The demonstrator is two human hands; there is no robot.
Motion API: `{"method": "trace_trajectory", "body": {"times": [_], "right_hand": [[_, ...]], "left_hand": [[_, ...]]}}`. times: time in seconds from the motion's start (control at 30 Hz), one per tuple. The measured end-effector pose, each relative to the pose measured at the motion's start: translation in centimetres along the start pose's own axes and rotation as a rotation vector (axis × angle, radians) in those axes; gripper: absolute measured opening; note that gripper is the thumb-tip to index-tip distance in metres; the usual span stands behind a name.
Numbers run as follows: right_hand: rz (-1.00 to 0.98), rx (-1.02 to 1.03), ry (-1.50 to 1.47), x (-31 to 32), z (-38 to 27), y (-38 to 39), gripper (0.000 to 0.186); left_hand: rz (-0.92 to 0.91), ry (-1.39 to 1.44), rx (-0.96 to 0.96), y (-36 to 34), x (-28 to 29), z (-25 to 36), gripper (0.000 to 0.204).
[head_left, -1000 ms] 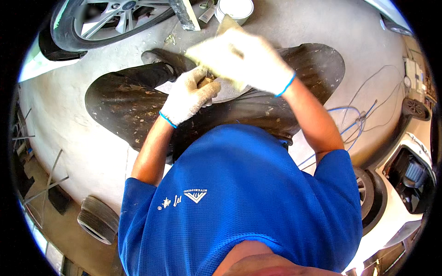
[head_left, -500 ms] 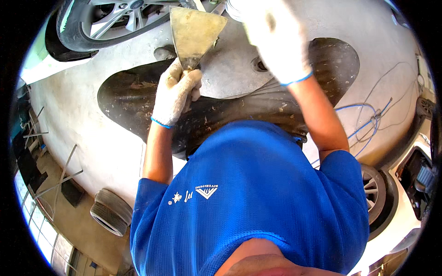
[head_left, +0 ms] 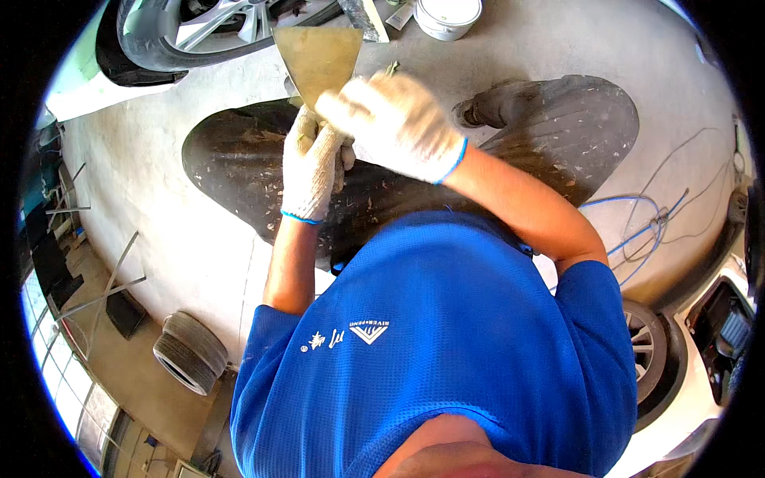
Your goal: The person applies a green body filler to the front fender of a white car using a putty knife. They repeatedly scrape the filler from a container onto the knife and spread it over the panel near the wheel arch.
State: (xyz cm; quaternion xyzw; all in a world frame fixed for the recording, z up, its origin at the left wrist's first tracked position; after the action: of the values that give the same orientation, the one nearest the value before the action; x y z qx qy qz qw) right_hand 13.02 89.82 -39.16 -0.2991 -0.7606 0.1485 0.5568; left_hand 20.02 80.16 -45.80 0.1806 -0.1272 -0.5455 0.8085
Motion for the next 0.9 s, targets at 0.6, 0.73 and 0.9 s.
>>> {"method": "trace_trajectory", "body": {"times": [0.6, 0.73, 0.9], "right_hand": [[0.167, -1.086, -1.726, 0.6, 14.9, 5.6, 0.024], [-0.03, -1.045, -1.641, -0.7, 15.1, 6.1, 0.025], [-0.301, -0.968, -1.47, -1.4, 15.2, 6.7, 0.036]], "left_hand": [[-0.152, -0.16, 0.021, 0.6, -2.5, 0.5, 0.024], [-0.257, -0.24, 0.012, 0.5, -2.9, -0.1, 0.026], [-0.381, -0.393, 0.033, 1.2, -3.4, -0.3, 0.029]]}}
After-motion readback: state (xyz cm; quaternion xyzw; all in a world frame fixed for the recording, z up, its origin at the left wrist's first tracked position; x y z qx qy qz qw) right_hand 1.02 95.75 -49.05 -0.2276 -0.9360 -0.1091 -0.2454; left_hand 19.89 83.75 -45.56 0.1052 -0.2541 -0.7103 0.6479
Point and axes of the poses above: each hand's wrist, its own y-axis away from the middle knuckle, its own x-axis out of the back of the hand, z = x × y, the point moved 10 cm from there along -y, towards the middle knuckle, and after that the axes turned 9 degrees about -z, right-handed, at the moved point
